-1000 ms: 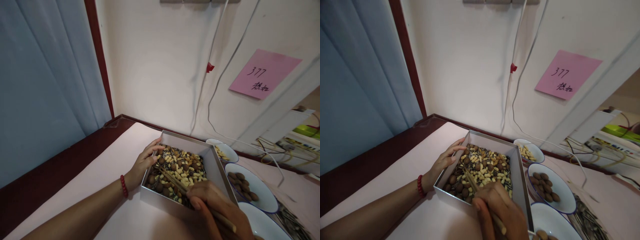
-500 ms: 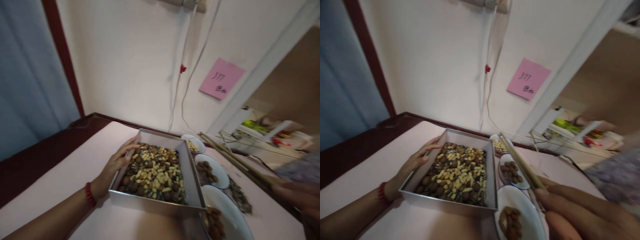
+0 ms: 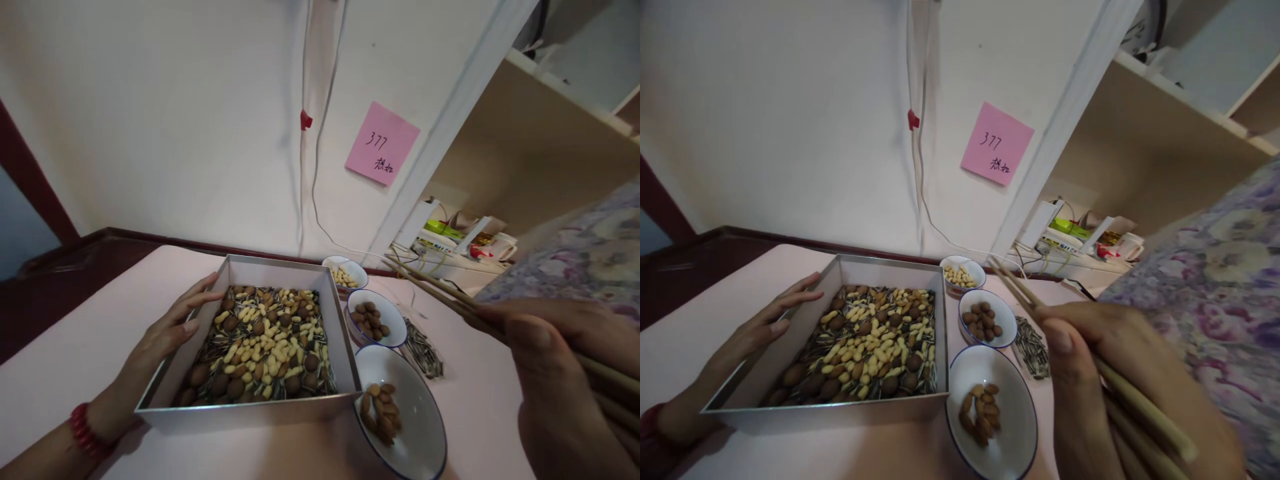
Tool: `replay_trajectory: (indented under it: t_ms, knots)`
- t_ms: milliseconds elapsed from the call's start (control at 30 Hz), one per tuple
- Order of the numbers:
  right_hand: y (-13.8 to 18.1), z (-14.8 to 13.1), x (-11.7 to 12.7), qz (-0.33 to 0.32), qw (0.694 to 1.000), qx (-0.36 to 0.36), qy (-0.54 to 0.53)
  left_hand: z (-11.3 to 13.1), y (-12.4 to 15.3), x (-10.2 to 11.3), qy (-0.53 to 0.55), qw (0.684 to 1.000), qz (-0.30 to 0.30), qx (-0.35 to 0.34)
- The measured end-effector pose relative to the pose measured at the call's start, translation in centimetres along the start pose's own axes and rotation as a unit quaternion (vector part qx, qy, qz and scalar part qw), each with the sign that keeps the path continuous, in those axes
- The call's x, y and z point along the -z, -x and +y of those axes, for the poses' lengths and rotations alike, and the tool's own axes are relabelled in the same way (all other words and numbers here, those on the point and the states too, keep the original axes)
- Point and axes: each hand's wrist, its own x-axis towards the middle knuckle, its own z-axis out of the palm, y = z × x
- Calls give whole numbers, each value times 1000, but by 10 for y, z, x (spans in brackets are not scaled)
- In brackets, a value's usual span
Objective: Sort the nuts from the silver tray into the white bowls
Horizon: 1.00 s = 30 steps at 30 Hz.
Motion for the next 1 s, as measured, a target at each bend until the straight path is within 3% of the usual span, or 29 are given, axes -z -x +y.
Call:
replay_trajectory:
  t_ms: [100, 233, 333, 400, 700, 1000]
  knots:
    - [15, -23, -22, -30, 990, -18, -139, 18, 8, -5, 42, 999, 18, 15]
    - [33, -50, -55, -201, 935, 4, -292, 37, 16, -14, 87, 996, 10, 20]
    - [41, -60, -76, -318, 884, 32, -341, 41, 17, -15, 87, 996, 5, 24]
    - [47, -60, -85, -360, 864, 44, -350, 42, 17, -15, 95, 995, 3, 24]
    - [63, -65, -106, -421, 840, 72, -333, 40, 20, -16, 132, 991, 5, 28]
    - [63, -63, -107, -393, 851, 87, -336, 40, 19, -15, 117, 993, 3, 21]
